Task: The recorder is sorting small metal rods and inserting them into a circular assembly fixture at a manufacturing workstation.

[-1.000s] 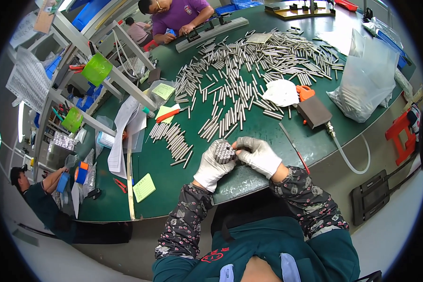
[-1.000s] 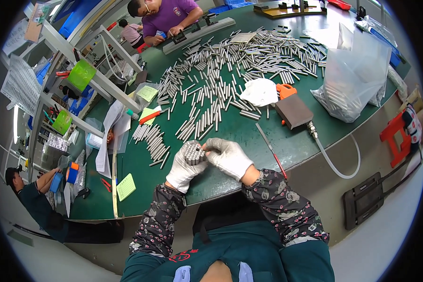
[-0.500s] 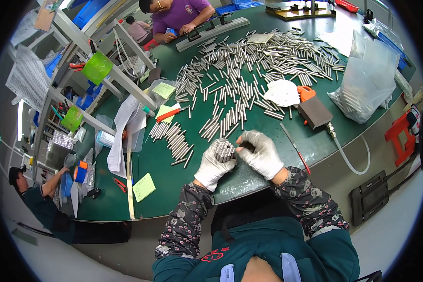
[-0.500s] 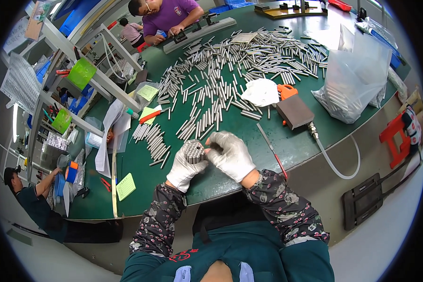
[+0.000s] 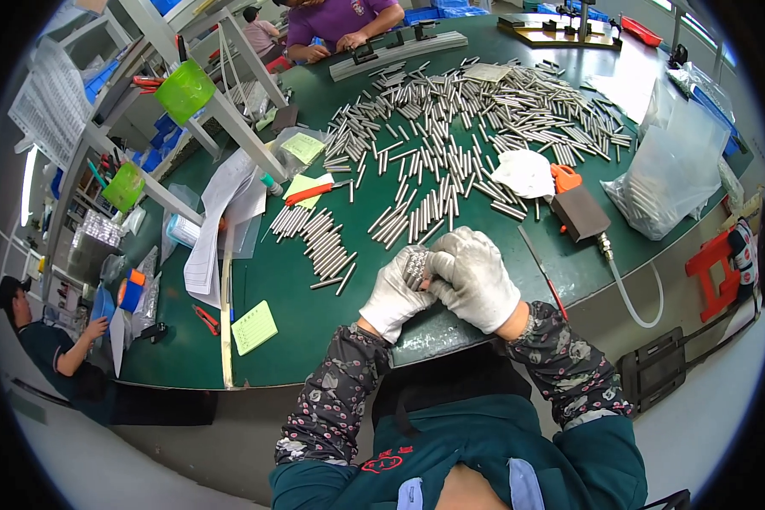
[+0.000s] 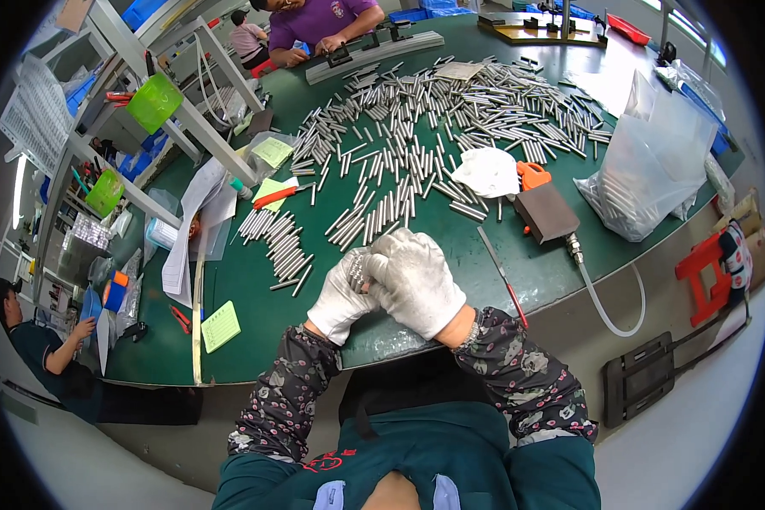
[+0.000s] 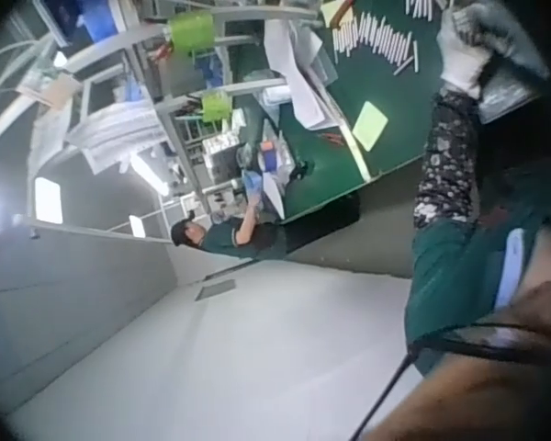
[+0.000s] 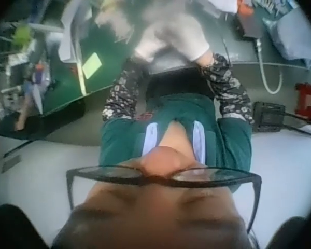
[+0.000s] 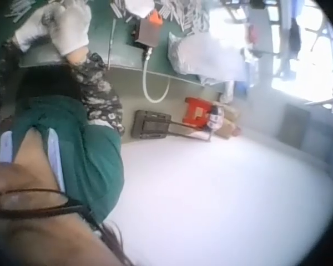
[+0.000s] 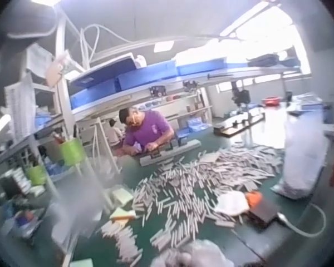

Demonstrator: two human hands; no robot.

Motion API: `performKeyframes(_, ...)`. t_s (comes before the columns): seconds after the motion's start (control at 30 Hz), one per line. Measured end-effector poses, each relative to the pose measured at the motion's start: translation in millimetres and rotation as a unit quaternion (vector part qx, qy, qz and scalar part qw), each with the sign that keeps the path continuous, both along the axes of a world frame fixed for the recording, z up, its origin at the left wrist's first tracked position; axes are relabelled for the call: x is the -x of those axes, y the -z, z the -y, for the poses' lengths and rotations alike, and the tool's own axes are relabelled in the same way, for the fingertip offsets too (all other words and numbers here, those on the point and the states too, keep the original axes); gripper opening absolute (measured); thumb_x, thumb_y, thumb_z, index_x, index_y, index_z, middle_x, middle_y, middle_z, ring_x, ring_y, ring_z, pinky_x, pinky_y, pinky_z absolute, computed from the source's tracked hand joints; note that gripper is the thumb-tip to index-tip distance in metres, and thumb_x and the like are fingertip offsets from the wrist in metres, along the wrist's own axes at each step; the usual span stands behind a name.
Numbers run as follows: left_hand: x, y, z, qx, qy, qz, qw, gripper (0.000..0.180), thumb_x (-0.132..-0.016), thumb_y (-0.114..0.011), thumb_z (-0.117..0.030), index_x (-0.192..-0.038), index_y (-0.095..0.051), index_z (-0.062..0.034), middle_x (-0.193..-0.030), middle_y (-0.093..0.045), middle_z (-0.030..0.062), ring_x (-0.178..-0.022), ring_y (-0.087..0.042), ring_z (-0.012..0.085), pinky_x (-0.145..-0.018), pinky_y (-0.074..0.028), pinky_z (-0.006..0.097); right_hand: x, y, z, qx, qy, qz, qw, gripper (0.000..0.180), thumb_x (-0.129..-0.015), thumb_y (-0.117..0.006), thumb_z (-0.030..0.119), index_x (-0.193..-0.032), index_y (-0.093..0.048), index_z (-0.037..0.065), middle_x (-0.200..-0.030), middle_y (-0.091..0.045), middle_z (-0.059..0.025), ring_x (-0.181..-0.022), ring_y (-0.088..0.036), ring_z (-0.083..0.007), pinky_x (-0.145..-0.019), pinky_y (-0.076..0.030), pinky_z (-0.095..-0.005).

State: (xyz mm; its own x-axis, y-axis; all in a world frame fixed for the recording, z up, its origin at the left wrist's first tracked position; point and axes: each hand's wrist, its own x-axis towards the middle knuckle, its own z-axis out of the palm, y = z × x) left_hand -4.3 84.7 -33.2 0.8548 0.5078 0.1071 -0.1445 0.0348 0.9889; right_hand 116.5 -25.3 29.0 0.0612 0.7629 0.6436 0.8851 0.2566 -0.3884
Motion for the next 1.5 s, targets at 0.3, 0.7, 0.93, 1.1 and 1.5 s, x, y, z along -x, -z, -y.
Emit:
performKeyframes(0.3, 3.0, -6.3, 1.3, -0.022, -0.020, -0.051, 0.998, 0.046, -0.065, -0.066, 0.005, -0.107, -0.049, -0.0039, -0.088, -0.057, -0.0010, -0.081, -0.055, 0.0065, -0.074, -0.046, 0.021, -15.1, -25.7, 4.0, -0.045, 0.004, -0.199, 0.979, 0.014, -0.067, -0.069, 0.004, -0.075, -0.058, 0.006, -0.073, -0.057, -0.0026, -0.071, -0.055, -0.0167, -0.061, -0.043, -0.0294)
performKeyframes(0.7, 13.0, -20.3, 9.4, -0.163, 0.126, -0.013, 0.979, 0.050, -0.064, -0.071, -0.004, -0.109, -0.049, -0.0009, -0.089, -0.058, 0.0022, -0.078, -0.054, 0.0083, -0.070, -0.046, 0.024, -16.4, 10.1, -79.9, 0.243, -0.134, -0.648, 0.710, 0.019, -0.078, -0.059, 0.000, -0.094, -0.053, -0.005, -0.081, -0.059, -0.0096, -0.065, -0.062, -0.0183, -0.056, -0.052, -0.0255)
performKeyframes(0.93, 10.7, -12.2, 5.8, -0.198, 0.141, 0.026, 0.970, 0.048, -0.065, -0.071, -0.007, -0.108, -0.051, -0.0012, -0.091, -0.060, 0.0051, -0.080, -0.057, 0.0125, -0.073, -0.046, 0.025, -2.1, 15.4, -106.5, 0.422, -0.198, -0.580, 0.668, 0.025, -0.081, -0.057, 0.001, -0.104, -0.052, -0.006, -0.093, -0.059, -0.0120, -0.079, -0.064, -0.0222, -0.060, -0.054, -0.0280)
performKeyframes(1.1, 10.4, -19.2, 9.0, -0.198, 0.098, 0.022, 0.975, 0.044, -0.064, -0.068, -0.003, -0.104, -0.051, -0.0025, -0.079, -0.058, 0.0025, -0.071, -0.056, 0.0098, -0.066, -0.047, 0.024, -17.9, -9.5, -71.6, 0.341, -0.164, -0.543, 0.750, 0.026, -0.082, -0.058, 0.010, -0.105, -0.055, -0.002, -0.093, -0.060, -0.0074, -0.074, -0.062, -0.0154, -0.060, -0.050, -0.0245)
performKeyframes(1.5, 12.0, -4.6, 4.6, -0.187, -0.011, -0.011, 0.982, 0.058, -0.061, -0.074, -0.002, -0.114, -0.049, -0.0057, -0.091, -0.057, -0.0018, -0.080, -0.055, 0.0059, -0.073, -0.046, 0.021, -8.1, 35.0, 1.9, 0.159, -0.080, -0.590, 0.788, 0.013, -0.083, -0.058, 0.013, -0.091, -0.059, 0.003, -0.072, -0.055, 0.0010, -0.056, -0.048, -0.0043, -0.051, -0.039, -0.0176)
